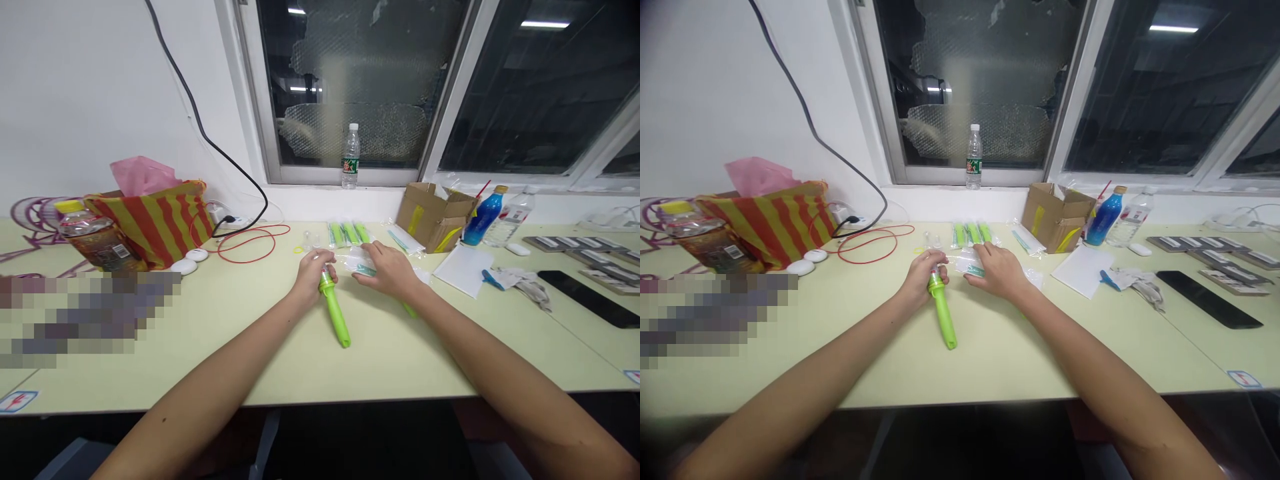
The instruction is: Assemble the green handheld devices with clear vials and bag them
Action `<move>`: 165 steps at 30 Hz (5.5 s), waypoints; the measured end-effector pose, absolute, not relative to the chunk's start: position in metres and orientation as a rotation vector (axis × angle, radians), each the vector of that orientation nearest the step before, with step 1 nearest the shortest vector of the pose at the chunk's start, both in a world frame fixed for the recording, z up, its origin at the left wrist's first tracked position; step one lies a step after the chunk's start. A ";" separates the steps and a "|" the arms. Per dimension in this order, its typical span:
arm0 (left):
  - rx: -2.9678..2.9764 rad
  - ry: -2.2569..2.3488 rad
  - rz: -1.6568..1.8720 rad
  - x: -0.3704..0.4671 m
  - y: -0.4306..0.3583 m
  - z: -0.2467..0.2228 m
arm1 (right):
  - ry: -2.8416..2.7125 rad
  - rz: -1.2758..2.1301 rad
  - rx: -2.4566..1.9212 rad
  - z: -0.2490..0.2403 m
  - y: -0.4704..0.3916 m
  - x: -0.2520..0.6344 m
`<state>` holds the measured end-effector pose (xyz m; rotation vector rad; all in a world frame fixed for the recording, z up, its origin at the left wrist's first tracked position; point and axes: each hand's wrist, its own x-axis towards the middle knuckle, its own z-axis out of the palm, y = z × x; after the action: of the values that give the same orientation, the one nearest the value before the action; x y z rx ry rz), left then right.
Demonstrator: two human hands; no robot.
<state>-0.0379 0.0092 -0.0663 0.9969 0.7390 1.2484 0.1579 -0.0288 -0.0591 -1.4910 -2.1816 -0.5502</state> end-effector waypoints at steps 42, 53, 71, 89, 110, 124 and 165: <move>1.644 0.922 0.728 -0.050 -0.006 -0.034 | -2.245 -0.534 -1.550 -0.055 -0.030 0.152; 1.517 0.878 0.726 -0.046 -0.003 -0.044 | -2.222 -0.514 -1.411 -0.059 -0.033 0.148; 1.706 0.832 0.582 -0.049 -0.011 -0.034 | -2.288 -0.478 -1.585 -0.053 -0.034 0.154; 1.853 0.910 0.632 -0.055 -0.010 -0.032 | -2.340 -0.316 -1.461 -0.054 -0.035 0.155; 1.661 0.884 0.896 -0.056 -0.004 -0.019 | -2.230 -0.214 -1.609 -0.051 -0.034 0.156; 1.084 0.709 1.296 -0.074 0.010 0.000 | -2.206 -0.290 -1.816 -0.049 -0.028 0.169; 1.541 1.035 1.701 -0.077 0.024 -0.016 | -2.148 -0.322 -1.631 -0.058 -0.033 0.156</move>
<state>-0.0771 0.0237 -0.0162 1.5410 1.0346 1.7006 0.1558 -0.0325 -0.0575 -1.6312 -2.1475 -0.3218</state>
